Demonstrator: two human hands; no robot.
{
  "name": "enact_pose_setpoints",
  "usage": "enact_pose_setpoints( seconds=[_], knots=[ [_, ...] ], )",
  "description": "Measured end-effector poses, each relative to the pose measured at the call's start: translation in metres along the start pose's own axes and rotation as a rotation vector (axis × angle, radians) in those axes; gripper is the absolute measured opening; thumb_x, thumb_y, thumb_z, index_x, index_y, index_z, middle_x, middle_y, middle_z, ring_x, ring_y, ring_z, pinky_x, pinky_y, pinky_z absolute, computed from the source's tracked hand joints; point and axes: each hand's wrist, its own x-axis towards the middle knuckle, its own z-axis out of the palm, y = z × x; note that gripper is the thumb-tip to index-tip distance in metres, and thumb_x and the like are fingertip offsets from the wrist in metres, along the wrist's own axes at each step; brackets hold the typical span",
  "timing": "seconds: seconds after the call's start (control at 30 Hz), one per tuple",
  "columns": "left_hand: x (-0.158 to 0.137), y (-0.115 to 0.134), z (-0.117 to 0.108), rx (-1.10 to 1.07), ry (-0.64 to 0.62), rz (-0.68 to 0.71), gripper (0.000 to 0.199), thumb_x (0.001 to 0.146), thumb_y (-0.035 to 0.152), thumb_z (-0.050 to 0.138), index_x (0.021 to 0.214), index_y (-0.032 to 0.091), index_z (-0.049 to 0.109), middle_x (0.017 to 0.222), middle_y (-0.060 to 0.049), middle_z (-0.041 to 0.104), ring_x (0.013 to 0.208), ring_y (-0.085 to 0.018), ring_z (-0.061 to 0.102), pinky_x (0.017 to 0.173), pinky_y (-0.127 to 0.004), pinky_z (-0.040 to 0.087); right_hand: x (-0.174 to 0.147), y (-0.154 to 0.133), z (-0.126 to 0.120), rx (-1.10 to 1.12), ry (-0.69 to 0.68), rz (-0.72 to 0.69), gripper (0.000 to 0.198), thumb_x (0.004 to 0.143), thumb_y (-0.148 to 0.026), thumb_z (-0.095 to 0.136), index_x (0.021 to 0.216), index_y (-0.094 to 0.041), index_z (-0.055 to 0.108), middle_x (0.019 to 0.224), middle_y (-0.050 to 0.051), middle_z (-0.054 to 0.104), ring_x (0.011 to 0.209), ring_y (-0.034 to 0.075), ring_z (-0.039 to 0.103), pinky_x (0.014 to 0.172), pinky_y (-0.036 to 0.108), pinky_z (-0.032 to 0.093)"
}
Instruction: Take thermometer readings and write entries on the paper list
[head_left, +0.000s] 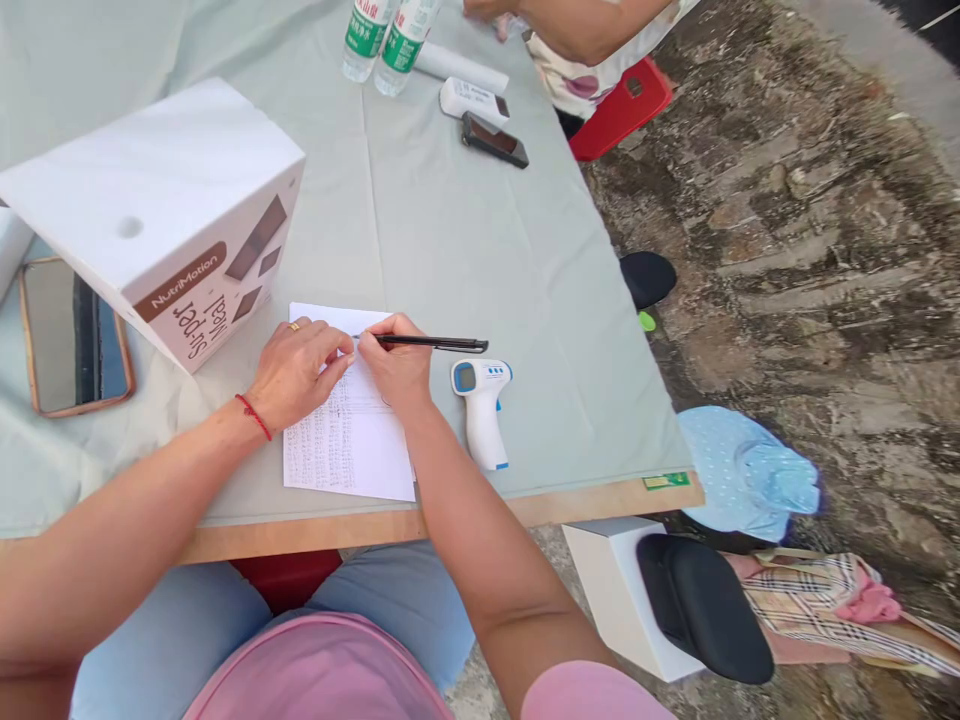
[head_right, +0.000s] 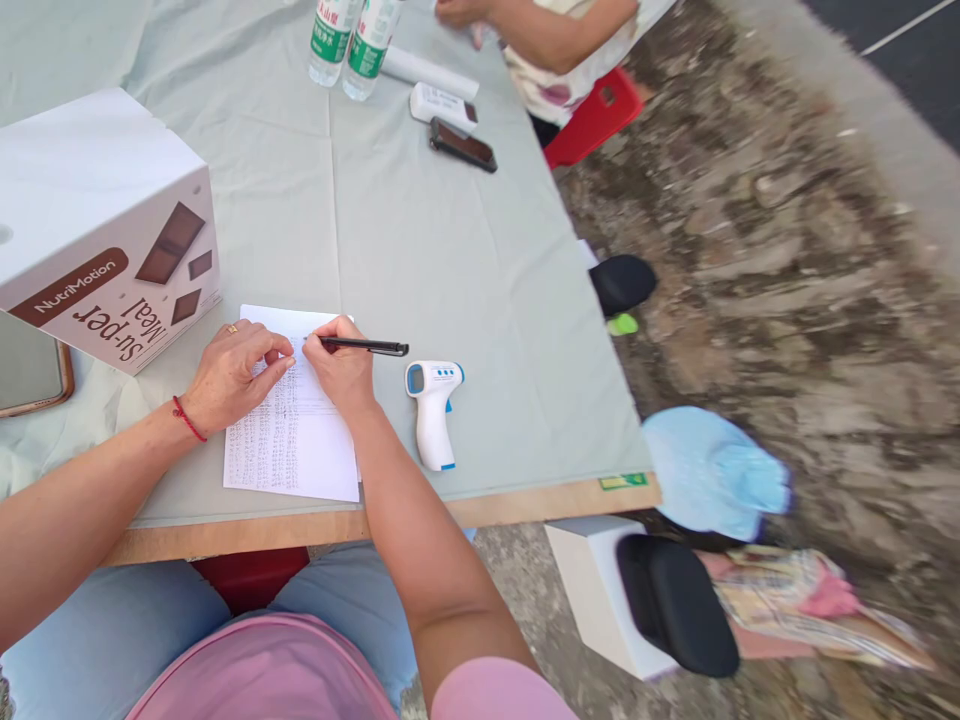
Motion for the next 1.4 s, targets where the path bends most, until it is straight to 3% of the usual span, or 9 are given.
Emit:
enact_pose_setpoints(
  seconds=[0.07,0.17,0.27,0.37,0.47,0.9,1.4],
  knots=[
    [0.0,0.0,0.0,0.021,-0.001,0.008,0.018,0.095,0.027,0.046,0.088,0.018,0.06,0.074,-0.001,0.062,0.075,-0.017,0.054,0.077,-0.033,0.041,0.0,0.0,0.0,-0.007,0.004,-0.006,0.011,0.068,-0.023,0.054,0.061,-0.022,0.047,0.059,-0.006,0.05,0.057,0.011,0.044,0.058,0.026,0.039],
    [-0.001,0.0,0.001,0.107,-0.003,0.036,0.018,0.094,0.02,0.045,0.093,0.017,0.063,0.09,-0.005,0.067,0.083,-0.018,0.056,0.078,-0.034,0.042,0.0,-0.001,-0.001,-0.02,0.007,-0.014,0.011,0.067,-0.022,0.054,0.059,-0.022,0.047,0.058,-0.006,0.05,0.056,0.011,0.044,0.058,0.026,0.039],
    [-0.004,0.002,0.002,0.246,-0.111,0.09,0.021,0.093,0.014,0.044,0.091,0.017,0.065,0.101,-0.006,0.068,0.085,-0.021,0.057,0.074,-0.036,0.041,0.0,0.0,-0.001,-0.022,0.001,0.001,0.01,0.067,-0.024,0.056,0.059,-0.022,0.049,0.057,-0.006,0.051,0.056,0.012,0.044,0.057,0.027,0.039],
    [-0.008,0.005,0.004,0.346,-0.241,0.131,0.021,0.092,0.012,0.044,0.087,0.016,0.064,0.097,-0.007,0.069,0.079,-0.021,0.058,0.07,-0.036,0.042,0.0,0.002,0.001,-0.006,-0.005,0.009,0.009,0.067,-0.026,0.055,0.06,-0.022,0.052,0.056,-0.006,0.052,0.055,0.012,0.045,0.056,0.027,0.038],
    [-0.01,0.007,0.005,0.399,-0.287,0.143,0.023,0.092,0.008,0.041,0.089,0.015,0.063,0.095,-0.007,0.068,0.075,-0.02,0.057,0.066,-0.034,0.042,0.0,0.003,0.002,0.005,-0.014,0.002,0.01,0.067,-0.028,0.054,0.059,-0.022,0.051,0.055,-0.006,0.052,0.055,0.013,0.046,0.055,0.027,0.039],
    [-0.011,0.011,0.005,0.436,-0.329,0.12,0.022,0.092,0.009,0.038,0.093,0.013,0.06,0.115,-0.012,0.063,0.076,-0.021,0.058,0.066,-0.037,0.044,0.0,0.003,0.003,-0.007,-0.01,0.035,0.014,0.066,-0.034,0.056,0.058,-0.023,0.052,0.054,-0.005,0.052,0.055,0.014,0.046,0.055,0.028,0.039],
    [-0.01,0.012,0.004,0.42,-0.338,0.111,0.023,0.092,0.009,0.037,0.089,0.014,0.06,0.112,-0.012,0.064,0.077,-0.021,0.058,0.068,-0.038,0.044,0.0,0.003,0.003,-0.003,-0.017,0.027,0.012,0.066,-0.031,0.055,0.058,-0.023,0.051,0.055,-0.005,0.052,0.056,0.014,0.045,0.055,0.028,0.039]
  ],
)
